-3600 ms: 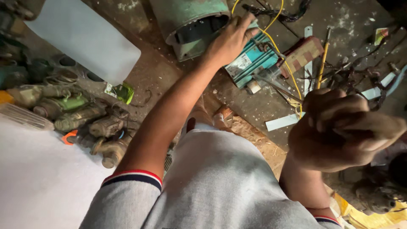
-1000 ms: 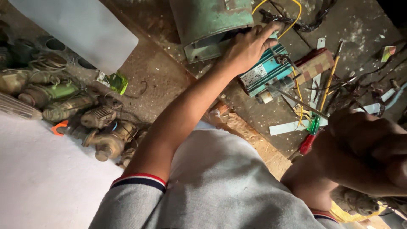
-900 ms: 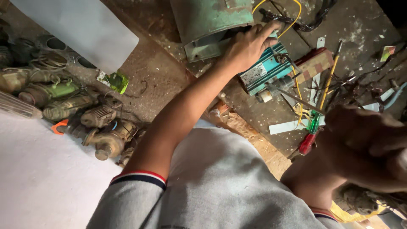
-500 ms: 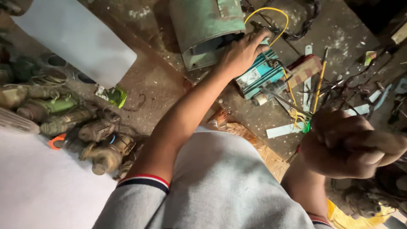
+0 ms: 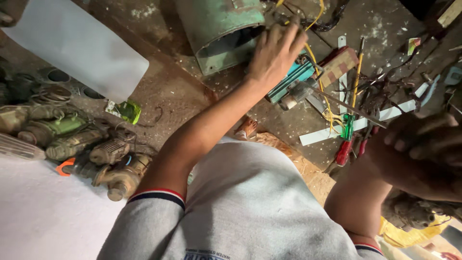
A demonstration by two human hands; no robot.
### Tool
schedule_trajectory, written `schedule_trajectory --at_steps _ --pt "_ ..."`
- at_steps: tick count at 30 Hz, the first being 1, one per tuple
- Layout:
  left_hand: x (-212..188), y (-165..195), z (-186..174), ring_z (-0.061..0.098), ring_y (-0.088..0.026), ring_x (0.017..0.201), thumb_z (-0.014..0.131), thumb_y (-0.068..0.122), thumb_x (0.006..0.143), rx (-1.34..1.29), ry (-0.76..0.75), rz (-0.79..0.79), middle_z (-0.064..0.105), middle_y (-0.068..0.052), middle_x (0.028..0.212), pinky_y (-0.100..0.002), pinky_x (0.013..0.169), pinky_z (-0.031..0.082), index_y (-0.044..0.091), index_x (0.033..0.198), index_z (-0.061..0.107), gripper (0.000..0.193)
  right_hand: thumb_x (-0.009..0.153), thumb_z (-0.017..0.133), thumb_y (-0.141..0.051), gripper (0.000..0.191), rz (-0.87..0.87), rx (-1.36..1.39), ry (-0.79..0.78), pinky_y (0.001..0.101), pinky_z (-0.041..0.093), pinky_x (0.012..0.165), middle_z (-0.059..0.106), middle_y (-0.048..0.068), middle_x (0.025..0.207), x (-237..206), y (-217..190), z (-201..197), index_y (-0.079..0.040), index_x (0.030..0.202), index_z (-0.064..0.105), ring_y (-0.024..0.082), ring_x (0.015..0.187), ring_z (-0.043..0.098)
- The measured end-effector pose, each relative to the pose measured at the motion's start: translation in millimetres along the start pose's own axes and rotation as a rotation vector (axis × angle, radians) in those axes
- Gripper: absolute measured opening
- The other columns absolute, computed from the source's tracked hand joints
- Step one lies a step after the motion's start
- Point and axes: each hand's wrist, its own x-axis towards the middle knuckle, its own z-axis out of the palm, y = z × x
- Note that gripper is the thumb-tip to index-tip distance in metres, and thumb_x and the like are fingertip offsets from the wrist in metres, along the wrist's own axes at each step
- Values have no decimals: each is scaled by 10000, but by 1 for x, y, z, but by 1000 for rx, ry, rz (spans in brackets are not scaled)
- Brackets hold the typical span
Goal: The person works on a disassembled electrical motor on a cluttered workbench. They use a screwdriver to adjust components inside the motor housing and handle wires and tools while standing barefoot.
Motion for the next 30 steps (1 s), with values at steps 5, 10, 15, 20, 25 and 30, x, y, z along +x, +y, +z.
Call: schedule_trajectory --at_steps 5,10,15,20,25,30 --pt "-14 -9 5 558 -233 1265 714 247 1017 -511 69 354 587 -29 1255 -417 1130 503 162 1186 633 206 974 353 -652 510 149 136 18 314 394 472 416 25 645 14 2 22 -161 895 466 140 496 430" --pt "-1 -9 8 552 -236 1177 776 302 1004 -842 -27 386 594 -33 1192 -370 1058 477 192 971 764 115 974 386 -595 465 98 142 -1 302 401 418 419 10 644 23 16 35 -150 899 499 117 475 428" --pt "-1 -19 -9 565 -245 1186 743 354 935 -825 -116 358 612 -66 1208 -391 1034 488 206 943 799 159 978 391 -616 503 131 198 -37 306 394 422 410 23 642 30 27 46 -132 910 512 132 491 418" --pt "-1 -12 3 563 -271 1210 698 381 1009 -785 -113 366 605 -95 1256 -395 1076 482 211 897 785 221 1002 386 -536 429 163 240 -64 309 390 426 410 38 609 30 32 48 -133 901 495 147 483 418" --pt "-9 -10 22 551 -302 1255 635 326 1052 -728 -75 388 600 -100 1301 -429 1140 458 195 911 791 247 1019 390 -481 374 179 244 -75 310 384 426 418 36 593 37 30 62 -137 892 465 157 465 397" --pt "-10 -10 20 552 -336 1297 528 300 1094 -766 -150 327 605 -134 1341 -420 1136 481 164 887 769 347 1065 397 -442 388 -25 -60 -22 314 389 394 419 76 674 35 35 103 -96 896 439 192 463 371"
